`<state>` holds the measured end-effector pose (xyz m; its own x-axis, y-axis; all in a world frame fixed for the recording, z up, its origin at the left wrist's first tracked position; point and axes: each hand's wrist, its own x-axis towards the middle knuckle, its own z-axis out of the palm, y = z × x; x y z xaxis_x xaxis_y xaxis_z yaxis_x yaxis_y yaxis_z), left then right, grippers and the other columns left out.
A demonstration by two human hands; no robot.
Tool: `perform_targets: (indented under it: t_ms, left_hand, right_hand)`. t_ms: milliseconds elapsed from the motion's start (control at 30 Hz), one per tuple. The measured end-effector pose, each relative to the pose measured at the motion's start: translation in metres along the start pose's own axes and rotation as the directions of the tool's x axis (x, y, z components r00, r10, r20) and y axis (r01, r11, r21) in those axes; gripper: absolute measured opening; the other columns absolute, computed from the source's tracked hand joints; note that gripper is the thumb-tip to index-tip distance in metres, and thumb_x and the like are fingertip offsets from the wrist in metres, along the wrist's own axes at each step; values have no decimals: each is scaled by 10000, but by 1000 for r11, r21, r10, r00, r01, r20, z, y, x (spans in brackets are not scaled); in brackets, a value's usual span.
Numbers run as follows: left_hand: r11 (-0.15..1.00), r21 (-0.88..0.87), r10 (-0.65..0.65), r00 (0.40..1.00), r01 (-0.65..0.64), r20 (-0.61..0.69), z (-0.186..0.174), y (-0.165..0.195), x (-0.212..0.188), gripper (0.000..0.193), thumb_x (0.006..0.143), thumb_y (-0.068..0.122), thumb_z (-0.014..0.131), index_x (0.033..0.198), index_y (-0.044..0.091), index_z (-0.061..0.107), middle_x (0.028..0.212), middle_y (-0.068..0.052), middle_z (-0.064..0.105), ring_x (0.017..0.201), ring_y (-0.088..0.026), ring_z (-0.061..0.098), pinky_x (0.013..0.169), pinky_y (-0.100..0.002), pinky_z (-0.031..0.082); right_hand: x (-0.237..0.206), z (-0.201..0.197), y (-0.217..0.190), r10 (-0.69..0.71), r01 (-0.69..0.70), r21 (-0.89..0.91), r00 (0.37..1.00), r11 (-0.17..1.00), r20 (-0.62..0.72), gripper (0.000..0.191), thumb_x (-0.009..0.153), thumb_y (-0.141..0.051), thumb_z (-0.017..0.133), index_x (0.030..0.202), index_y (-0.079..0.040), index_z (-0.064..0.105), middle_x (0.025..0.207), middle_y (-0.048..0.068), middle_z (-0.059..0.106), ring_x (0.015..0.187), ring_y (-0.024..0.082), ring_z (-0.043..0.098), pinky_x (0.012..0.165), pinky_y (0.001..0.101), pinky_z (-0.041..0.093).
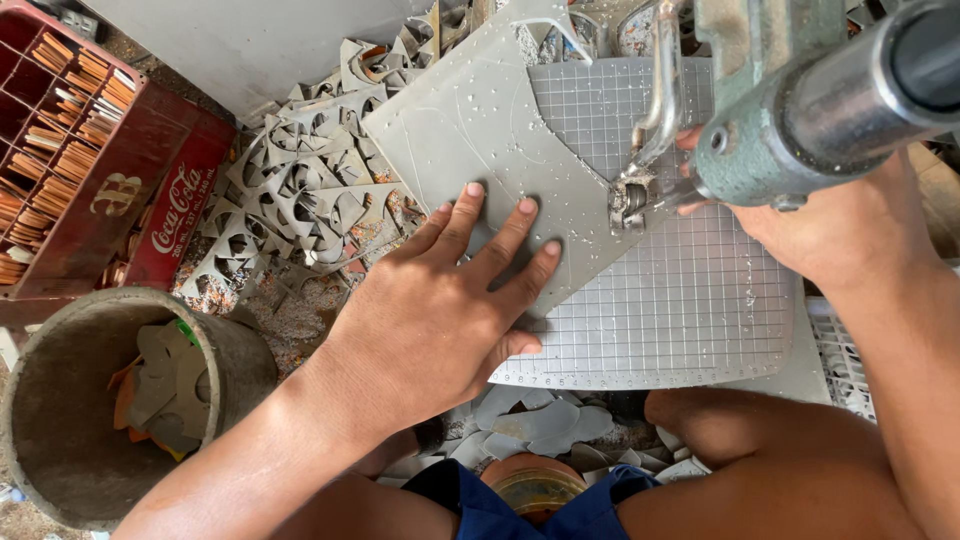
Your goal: The person uses a vertical cutting machine to cut out multiple shoe sole shapes from a gray sheet. They guide the sheet under the blade, remove cut pieces, and continue cutting additional shapes.
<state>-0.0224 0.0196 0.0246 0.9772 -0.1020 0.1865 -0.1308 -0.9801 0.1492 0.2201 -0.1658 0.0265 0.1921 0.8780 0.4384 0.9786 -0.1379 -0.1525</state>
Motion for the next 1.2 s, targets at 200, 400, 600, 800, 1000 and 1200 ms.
perform_targets:
  t_ms: [200, 400, 600, 800, 1000, 1200]
  left_hand:
    - [997, 82, 4, 1000, -4, 3, 2, -1, -2, 571, 789, 520, 653, 1265, 210, 718, 1413, -121, 621, 1266, -424, 595, 983, -439, 542]
    - [998, 51, -34, 999, 35, -23, 3, 7, -3, 587, 778, 540, 649, 1252, 203, 730, 1382, -149, 639, 1214, -445, 627, 927, -437, 576]
    - [996, 58, -68, 997, 70, -36, 4, 13, -1, 583, 812, 545, 635, 1268, 191, 716, 1381, -178, 630, 1189, -461, 635, 881, -452, 583]
    - [993, 80, -80, 996, 82, -29, 5, 16, 0, 593, 824, 550, 634, 1282, 179, 701, 1381, -190, 624, 1188, -471, 637, 871, -468, 588]
    - [992, 71, -104, 994, 107, -34, 5, 23, 1, 603, 830, 544, 629, 1282, 153, 702, 1368, -234, 621, 1162, -510, 636, 875, -470, 588]
    - [991, 70, -108, 993, 110, -37, 6, 26, 4, 595, 846, 543, 625, 1279, 143, 706, 1363, -258, 616, 1147, -525, 643, 870, -471, 589]
  right_hand:
    - [-4, 6, 15, -7, 6, 42, 1000, 999, 23, 137, 946, -60, 792, 1080, -38, 777, 1019, 91, 754, 889, 251, 718, 770, 377, 575]
    - [-7, 15, 25, 50, -60, 196, 997, 979, 56, 132, 946, -81, 734, 1059, -12, 740, 1081, 111, 746, 921, 239, 723, 792, 358, 590]
    - [-8, 23, 40, -30, 9, 141, 989, 990, 146, 105, 954, -84, 708, 1033, -75, 776, 1189, 103, 755, 1068, 232, 719, 921, 365, 580]
    - [-5, 26, 45, -60, 28, 214, 987, 977, 147, 115, 982, -59, 676, 1063, -59, 757, 1223, 105, 742, 1029, 224, 718, 891, 345, 580]
    - [0, 23, 38, -42, -6, 305, 988, 952, 151, 124, 922, -30, 668, 1027, -4, 729, 1220, 160, 726, 976, 246, 706, 826, 357, 562]
    - [-3, 29, 47, 14, -139, 527, 972, 838, 234, 152, 976, -101, 656, 1092, -14, 704, 1288, 169, 717, 1021, 227, 704, 874, 353, 564]
